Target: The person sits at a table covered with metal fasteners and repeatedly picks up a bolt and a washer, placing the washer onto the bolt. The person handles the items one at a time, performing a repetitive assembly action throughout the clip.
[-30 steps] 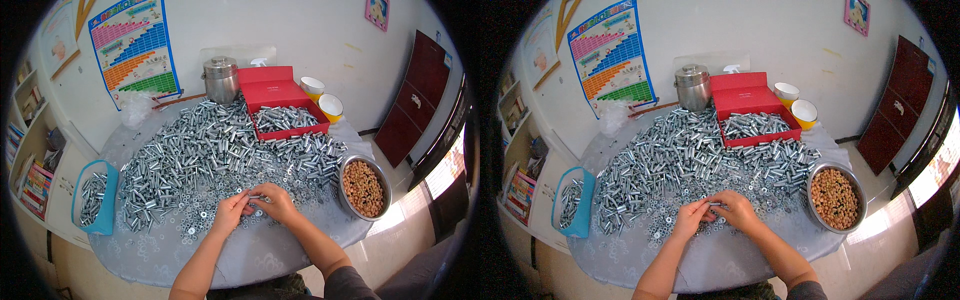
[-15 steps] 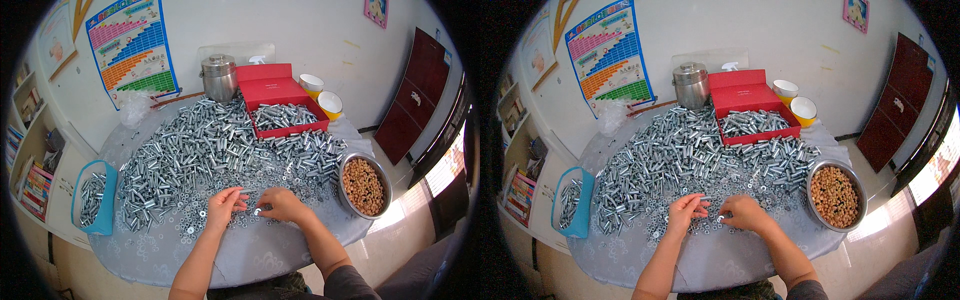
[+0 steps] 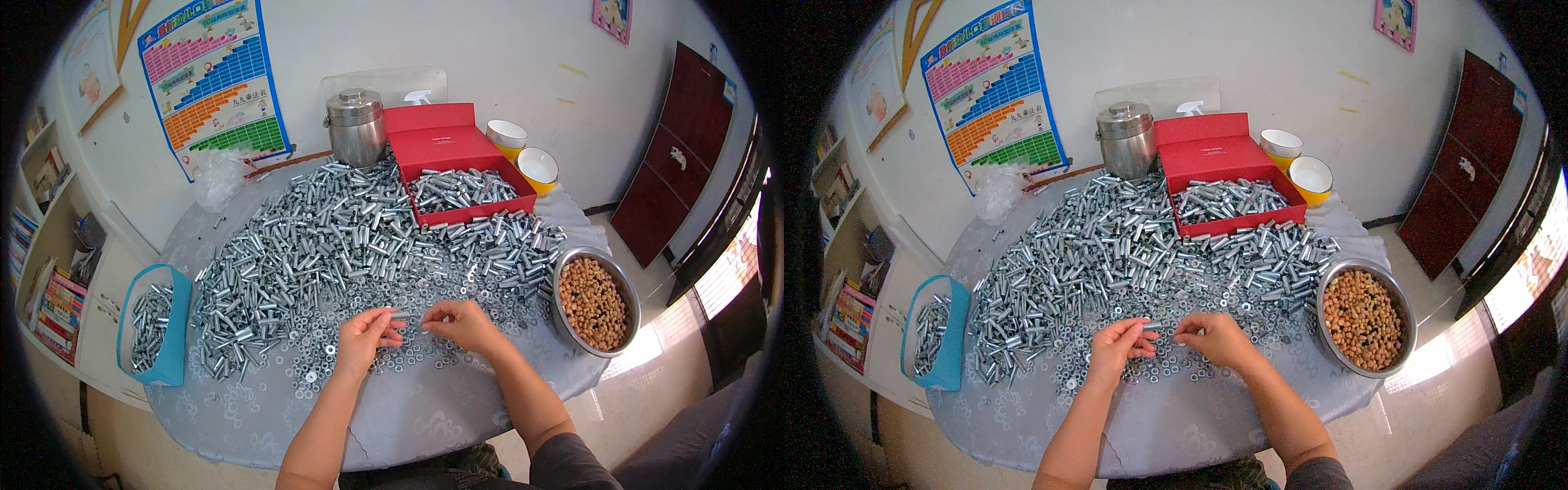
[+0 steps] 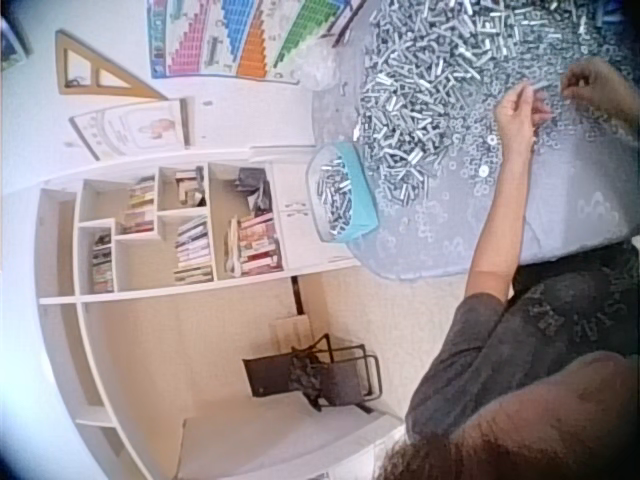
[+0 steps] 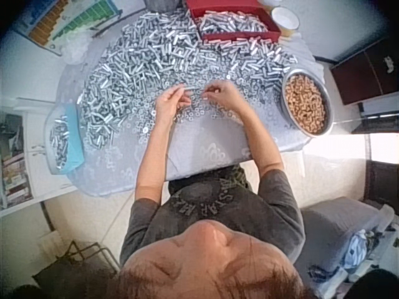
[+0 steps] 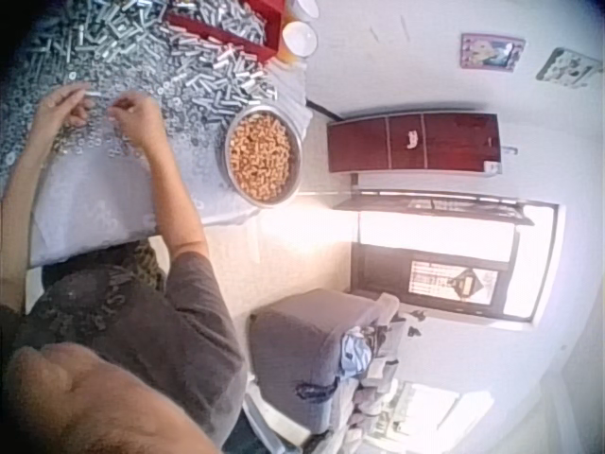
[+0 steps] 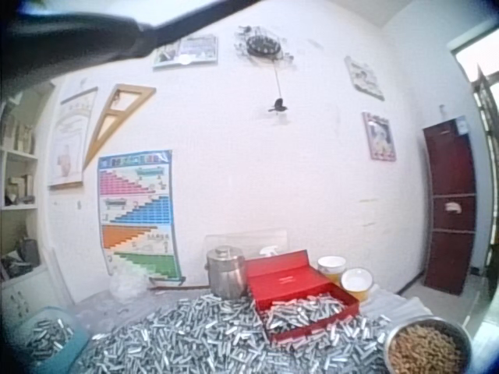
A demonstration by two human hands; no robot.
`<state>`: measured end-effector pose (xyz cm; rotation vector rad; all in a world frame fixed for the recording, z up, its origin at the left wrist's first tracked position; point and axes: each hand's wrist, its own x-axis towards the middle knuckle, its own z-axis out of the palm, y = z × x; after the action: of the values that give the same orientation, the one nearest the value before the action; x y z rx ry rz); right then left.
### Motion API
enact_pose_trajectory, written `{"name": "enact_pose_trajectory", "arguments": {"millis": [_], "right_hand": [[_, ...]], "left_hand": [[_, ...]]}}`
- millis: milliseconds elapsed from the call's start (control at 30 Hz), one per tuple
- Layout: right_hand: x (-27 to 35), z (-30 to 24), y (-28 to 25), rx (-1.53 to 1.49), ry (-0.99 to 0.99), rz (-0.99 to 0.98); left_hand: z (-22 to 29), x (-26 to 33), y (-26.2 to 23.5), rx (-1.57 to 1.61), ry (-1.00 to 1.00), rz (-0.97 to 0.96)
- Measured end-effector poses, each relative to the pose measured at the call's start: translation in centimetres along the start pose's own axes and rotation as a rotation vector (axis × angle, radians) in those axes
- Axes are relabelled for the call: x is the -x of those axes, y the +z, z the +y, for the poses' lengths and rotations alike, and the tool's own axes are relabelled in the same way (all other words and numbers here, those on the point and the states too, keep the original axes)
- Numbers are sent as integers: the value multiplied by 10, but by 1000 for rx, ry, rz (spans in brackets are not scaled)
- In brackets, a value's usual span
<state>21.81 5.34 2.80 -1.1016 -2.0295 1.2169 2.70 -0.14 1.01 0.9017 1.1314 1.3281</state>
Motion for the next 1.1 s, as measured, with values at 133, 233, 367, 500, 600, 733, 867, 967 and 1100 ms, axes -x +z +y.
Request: {"name": "enact_pose_trajectory", "arguments": {"millis": [133,233,367,500,600,733,867,967,1100], "right_hand": [[-1,8,0,-38,3,-51],[-1,8,1,17,8,-83],[-4,3,-1,-40,50,59],[-8,11,1,-353,64,85],[-9,13,4,-399,25,71],[-7,9,6,-273,-80,134],[-6,3,10,-129,-214,225],[-5,2,11,-107,-251,240],[-5,1,11,-65,-275,207]], "left_hand": [[0,0,0,-11,-8,-2],[-1,-1,-1,-6,-12,-1],[-2,0,-2,-5,-18,-1],[1,1,1,11,-51,-39],[1,1,1,54,-83,-57],[2,1,-1,170,-141,-84],[-3,1,-1,277,-175,-70],[-1,2,4,276,-170,-65],[-2,2,6,258,-166,-86]]}}
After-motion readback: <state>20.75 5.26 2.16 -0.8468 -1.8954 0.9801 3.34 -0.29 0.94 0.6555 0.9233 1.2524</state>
